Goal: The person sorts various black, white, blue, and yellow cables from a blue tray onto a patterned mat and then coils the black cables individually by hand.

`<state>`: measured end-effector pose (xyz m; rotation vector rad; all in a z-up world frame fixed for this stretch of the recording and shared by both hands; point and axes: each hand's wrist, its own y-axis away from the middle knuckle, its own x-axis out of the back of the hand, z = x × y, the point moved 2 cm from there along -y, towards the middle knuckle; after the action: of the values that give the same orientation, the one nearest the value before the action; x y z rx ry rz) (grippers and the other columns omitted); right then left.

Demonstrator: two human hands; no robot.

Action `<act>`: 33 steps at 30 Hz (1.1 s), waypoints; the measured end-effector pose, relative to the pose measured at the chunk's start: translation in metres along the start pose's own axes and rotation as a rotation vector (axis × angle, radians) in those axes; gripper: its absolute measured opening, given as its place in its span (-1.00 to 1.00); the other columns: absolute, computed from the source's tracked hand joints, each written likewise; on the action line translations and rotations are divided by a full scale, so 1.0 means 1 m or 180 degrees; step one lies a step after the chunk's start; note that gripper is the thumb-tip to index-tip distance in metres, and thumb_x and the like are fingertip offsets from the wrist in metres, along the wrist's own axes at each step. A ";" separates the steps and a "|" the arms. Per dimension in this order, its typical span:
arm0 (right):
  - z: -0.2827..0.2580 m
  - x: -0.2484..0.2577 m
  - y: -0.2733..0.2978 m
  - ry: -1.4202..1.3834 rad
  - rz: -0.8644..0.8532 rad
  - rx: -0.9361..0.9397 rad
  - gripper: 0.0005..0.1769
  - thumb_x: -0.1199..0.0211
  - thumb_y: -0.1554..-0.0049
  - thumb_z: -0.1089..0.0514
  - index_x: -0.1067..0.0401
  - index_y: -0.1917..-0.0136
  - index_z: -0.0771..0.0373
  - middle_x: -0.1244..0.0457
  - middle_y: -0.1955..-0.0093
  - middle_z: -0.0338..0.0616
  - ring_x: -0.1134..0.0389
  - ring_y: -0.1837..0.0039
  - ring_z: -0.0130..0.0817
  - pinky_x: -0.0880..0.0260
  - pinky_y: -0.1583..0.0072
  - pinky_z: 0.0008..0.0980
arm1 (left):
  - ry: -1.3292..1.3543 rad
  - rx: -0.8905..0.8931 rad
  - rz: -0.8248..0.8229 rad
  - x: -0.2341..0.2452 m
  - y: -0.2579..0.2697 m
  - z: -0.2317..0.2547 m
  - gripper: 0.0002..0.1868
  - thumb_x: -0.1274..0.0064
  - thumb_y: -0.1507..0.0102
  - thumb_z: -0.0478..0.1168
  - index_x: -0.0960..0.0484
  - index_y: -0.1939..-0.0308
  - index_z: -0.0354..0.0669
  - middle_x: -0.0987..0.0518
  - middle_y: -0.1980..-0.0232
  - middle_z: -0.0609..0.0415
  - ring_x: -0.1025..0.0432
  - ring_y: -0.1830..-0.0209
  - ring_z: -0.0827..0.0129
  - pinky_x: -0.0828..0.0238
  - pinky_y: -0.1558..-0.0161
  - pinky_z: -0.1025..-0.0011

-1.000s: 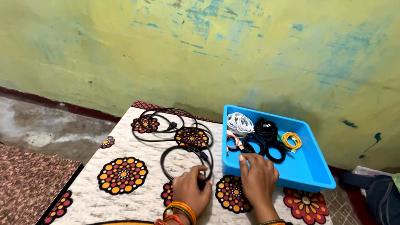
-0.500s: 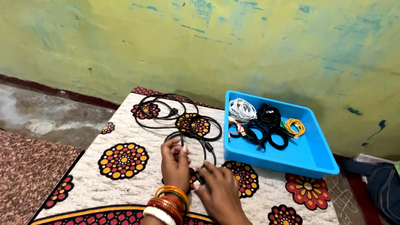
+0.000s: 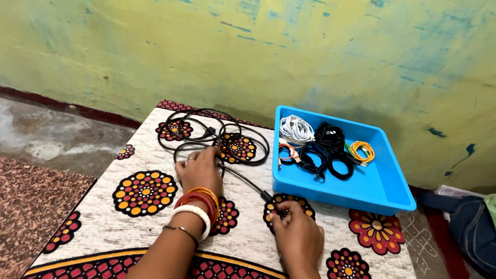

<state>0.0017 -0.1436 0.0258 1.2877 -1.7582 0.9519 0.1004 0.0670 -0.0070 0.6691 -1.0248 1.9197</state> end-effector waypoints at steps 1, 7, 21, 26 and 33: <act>0.003 -0.001 -0.001 0.0029 0.0112 -0.0046 -0.64 -0.37 -0.01 -0.13 -0.59 -0.06 -0.04 -0.35 0.41 -0.28 -0.40 0.26 -0.26 -0.35 0.10 -0.21 | -0.0147 -0.0119 -0.0082 -0.002 -0.001 0.000 -0.62 -0.02 -0.19 -0.38 -0.60 -0.02 0.18 -0.64 -0.03 0.24 -0.38 -0.28 0.29 -0.03 -0.29 0.02; 0.022 -0.003 -0.005 0.0149 0.0219 -0.0497 -0.75 -0.33 -0.12 -0.12 -0.65 -0.07 -0.22 -0.43 0.23 -0.20 -0.45 0.10 -0.16 -0.44 0.07 -0.16 | -0.0439 -0.0455 0.0231 0.004 -0.006 0.001 -0.56 -0.05 -0.17 -0.33 -0.57 -0.13 0.13 -0.55 -0.20 0.22 -0.29 -0.34 0.26 0.00 -0.30 -0.10; 0.069 -0.015 -0.017 0.0342 0.0840 -0.0276 -0.73 -0.26 -0.13 0.06 -0.55 -0.12 -0.04 -0.32 -0.08 -0.20 -0.39 -0.11 -0.11 -0.43 -0.04 -0.11 | -0.0469 -0.0407 0.0677 0.012 -0.017 -0.026 -0.62 -0.18 -0.14 -0.23 -0.65 -0.03 0.25 -0.52 -0.21 0.21 -0.27 -0.34 0.17 -0.04 -0.30 -0.09; 0.050 -0.005 -0.019 0.0180 0.0598 -0.0085 -0.63 -0.34 -0.07 -0.08 -0.56 -0.14 0.00 -0.34 -0.01 -0.16 -0.38 -0.07 -0.08 -0.41 -0.04 -0.10 | 0.0197 -0.1509 0.0812 0.013 0.010 0.003 -0.59 -0.19 -0.08 -0.32 -0.62 -0.01 0.07 -0.47 -0.17 0.03 -0.27 -0.29 0.08 -0.07 -0.33 -0.05; 0.050 -0.016 -0.024 -0.1631 -0.0239 0.0209 -0.74 -0.32 -0.12 0.09 -0.59 -0.07 0.16 -0.38 0.02 -0.26 -0.41 0.04 -0.38 -0.42 -0.01 -0.38 | 0.0904 -0.2187 0.0329 0.027 0.055 0.044 -0.44 -0.07 -0.03 -0.43 -0.52 -0.13 -0.09 -0.47 -0.23 -0.04 -0.28 -0.34 0.01 -0.10 -0.34 0.05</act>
<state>0.0213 -0.1865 -0.0070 1.7404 -2.0491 0.6771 0.0423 0.0240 0.0138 -0.0465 -1.4343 1.5334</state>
